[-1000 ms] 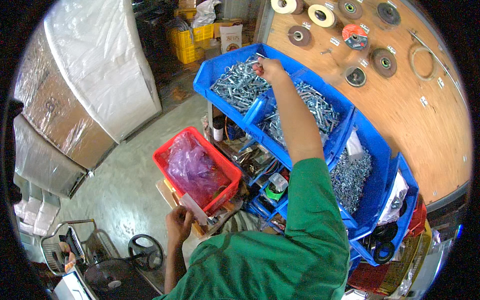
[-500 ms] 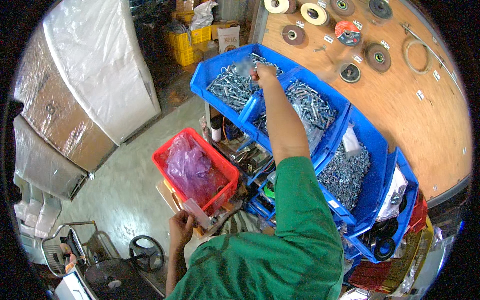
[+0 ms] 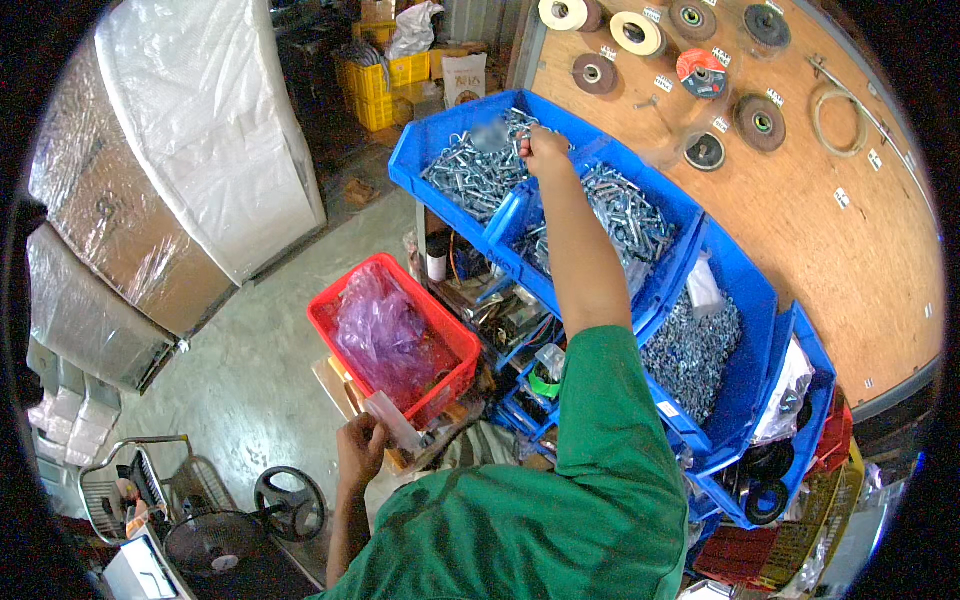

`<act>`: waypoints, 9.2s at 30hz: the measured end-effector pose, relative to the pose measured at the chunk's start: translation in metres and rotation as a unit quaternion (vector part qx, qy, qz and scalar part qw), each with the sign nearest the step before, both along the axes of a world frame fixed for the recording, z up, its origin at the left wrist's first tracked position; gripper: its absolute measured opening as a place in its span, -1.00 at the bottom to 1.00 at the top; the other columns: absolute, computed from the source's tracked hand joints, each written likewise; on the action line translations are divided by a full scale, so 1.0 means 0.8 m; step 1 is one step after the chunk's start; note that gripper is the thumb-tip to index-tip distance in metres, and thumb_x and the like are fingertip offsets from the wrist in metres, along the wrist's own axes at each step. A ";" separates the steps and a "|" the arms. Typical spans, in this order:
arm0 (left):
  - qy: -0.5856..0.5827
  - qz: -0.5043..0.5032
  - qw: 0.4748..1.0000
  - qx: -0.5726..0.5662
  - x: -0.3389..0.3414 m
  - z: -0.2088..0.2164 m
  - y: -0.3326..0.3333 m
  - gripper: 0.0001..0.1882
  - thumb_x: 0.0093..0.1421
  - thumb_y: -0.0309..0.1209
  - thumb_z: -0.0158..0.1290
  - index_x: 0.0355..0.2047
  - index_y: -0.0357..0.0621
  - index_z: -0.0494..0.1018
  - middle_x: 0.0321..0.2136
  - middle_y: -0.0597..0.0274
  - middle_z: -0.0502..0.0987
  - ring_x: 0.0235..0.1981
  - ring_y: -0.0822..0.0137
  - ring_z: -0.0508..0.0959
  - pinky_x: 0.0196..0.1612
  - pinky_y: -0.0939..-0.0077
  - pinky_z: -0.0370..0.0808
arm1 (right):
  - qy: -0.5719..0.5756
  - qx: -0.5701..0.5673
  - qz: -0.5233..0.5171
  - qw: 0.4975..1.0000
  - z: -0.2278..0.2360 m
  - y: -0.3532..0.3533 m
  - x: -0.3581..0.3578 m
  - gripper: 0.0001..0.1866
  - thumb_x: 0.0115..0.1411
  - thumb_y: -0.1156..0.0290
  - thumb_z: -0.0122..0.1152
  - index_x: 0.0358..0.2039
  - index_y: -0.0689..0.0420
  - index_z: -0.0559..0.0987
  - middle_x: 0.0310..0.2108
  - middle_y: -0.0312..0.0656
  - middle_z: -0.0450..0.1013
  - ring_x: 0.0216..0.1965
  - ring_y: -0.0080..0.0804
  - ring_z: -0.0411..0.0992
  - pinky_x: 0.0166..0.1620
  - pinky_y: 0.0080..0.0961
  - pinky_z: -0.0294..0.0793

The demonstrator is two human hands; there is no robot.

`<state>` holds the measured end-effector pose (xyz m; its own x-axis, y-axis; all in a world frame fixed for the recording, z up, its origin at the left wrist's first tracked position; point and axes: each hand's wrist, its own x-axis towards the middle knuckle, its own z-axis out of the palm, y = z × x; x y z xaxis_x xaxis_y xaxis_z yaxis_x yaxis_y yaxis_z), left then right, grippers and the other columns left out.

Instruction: The person repeatedly picks small metal fasteners from blue bins, places them into small clear plastic bags, and returns the bags to the bins. The person handles fasteners and bags by hand throughout the clip.

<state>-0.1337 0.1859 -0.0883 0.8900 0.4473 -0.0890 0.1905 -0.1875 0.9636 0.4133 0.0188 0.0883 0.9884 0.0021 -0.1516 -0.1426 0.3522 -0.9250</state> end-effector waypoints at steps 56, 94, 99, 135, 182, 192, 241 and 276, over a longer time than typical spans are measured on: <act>-0.092 -0.059 0.973 0.202 0.081 0.103 -0.142 -0.61 -0.06 -0.53 0.31 -0.17 -0.24 0.51 -0.52 0.08 0.60 -0.50 0.28 0.63 -0.37 0.39 0.55 | -0.024 0.105 0.264 0.958 -0.092 -0.085 -0.466 -0.74 0.40 0.23 0.11 -0.09 0.15 0.54 -0.47 -0.26 0.50 -0.75 -0.71 0.20 -0.69 -0.74 0.13; -0.112 -0.054 0.990 0.061 0.063 0.120 -0.151 -0.69 0.16 -0.58 0.16 -0.05 -0.27 0.53 -0.43 0.25 0.60 -0.39 0.50 0.57 -0.27 0.55 0.53 | -0.477 -0.258 0.311 0.780 -0.120 -0.139 -0.491 -0.57 0.23 0.50 0.26 0.13 0.16 0.52 0.00 -0.01 0.51 0.02 -0.12 0.49 0.04 -0.35 0.48; -0.043 -0.076 0.992 0.087 0.056 0.125 -0.164 -0.65 0.24 -0.57 0.11 0.04 -0.31 0.47 -0.35 0.31 0.57 -0.30 0.52 0.53 -0.17 0.57 0.50 | -0.493 -0.277 0.232 0.791 -0.114 -0.161 -0.494 -0.59 0.20 0.47 0.29 0.07 0.20 0.53 -0.08 -0.01 0.51 -0.06 -0.13 0.50 0.00 -0.35 0.50; -0.107 -0.194 0.975 -0.019 0.041 0.059 -0.143 -0.68 0.21 -0.62 0.12 0.00 -0.34 0.47 -0.36 0.23 0.57 -0.36 0.50 0.55 -0.23 0.59 0.49 | -0.121 -0.843 0.294 0.434 -0.072 -0.213 -0.251 -0.73 -0.08 0.45 0.23 -0.36 0.31 0.70 -0.24 0.13 0.60 -0.19 0.05 0.60 -0.13 -0.13 0.60; -0.089 -0.275 0.950 0.122 0.083 0.135 -0.152 -0.61 0.20 -0.58 0.14 0.06 -0.22 0.50 -0.26 0.18 0.67 -0.24 0.45 0.64 -0.11 0.51 0.55 | -0.335 -0.496 0.323 0.733 -0.063 -0.201 -0.519 -0.68 0.16 0.21 0.28 -0.26 0.23 0.61 -0.32 0.08 0.49 -0.19 0.07 0.51 -0.10 -0.09 0.48; -0.125 -0.209 0.970 0.012 0.072 0.123 -0.168 -0.69 0.28 -0.59 0.10 0.04 -0.27 0.49 -0.23 0.16 0.64 -0.22 0.45 0.60 -0.10 0.55 0.53 | -0.274 -0.473 0.146 0.825 -0.006 -0.296 -0.494 -0.70 0.23 0.15 0.28 -0.24 0.14 0.68 -0.44 -0.05 0.60 -0.44 -0.19 0.58 -0.31 -0.36 0.53; -0.088 -0.231 0.964 0.095 0.050 0.053 -0.237 -0.71 0.23 -0.58 0.10 -0.02 -0.28 0.51 -0.29 0.09 0.67 -0.28 0.34 0.66 -0.18 0.47 0.56 | 0.199 -0.220 0.351 0.888 -0.142 -0.257 -0.571 -0.77 0.38 0.32 0.07 -0.18 0.20 0.59 -0.59 -0.48 0.20 -0.62 -0.75 0.10 -0.54 -0.72 0.09; -0.064 -0.247 0.967 0.016 0.036 0.017 -0.223 -0.75 0.21 -0.54 0.11 -0.09 -0.25 0.54 -0.32 -0.01 0.66 -0.29 0.10 0.69 -0.22 0.35 0.59 | 0.465 0.155 0.199 0.848 -0.156 -0.254 -0.594 -0.81 0.32 0.41 0.00 -0.15 0.20 0.50 -0.43 -0.23 0.35 -0.69 -0.66 0.13 -0.73 -0.69 0.01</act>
<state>-0.1049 0.0077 -0.0748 0.9985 -0.0343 0.0431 -0.0505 -0.2547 0.9657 -0.0618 -0.1848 -0.0364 0.3531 0.4898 -0.7971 -0.9248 0.3119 -0.2180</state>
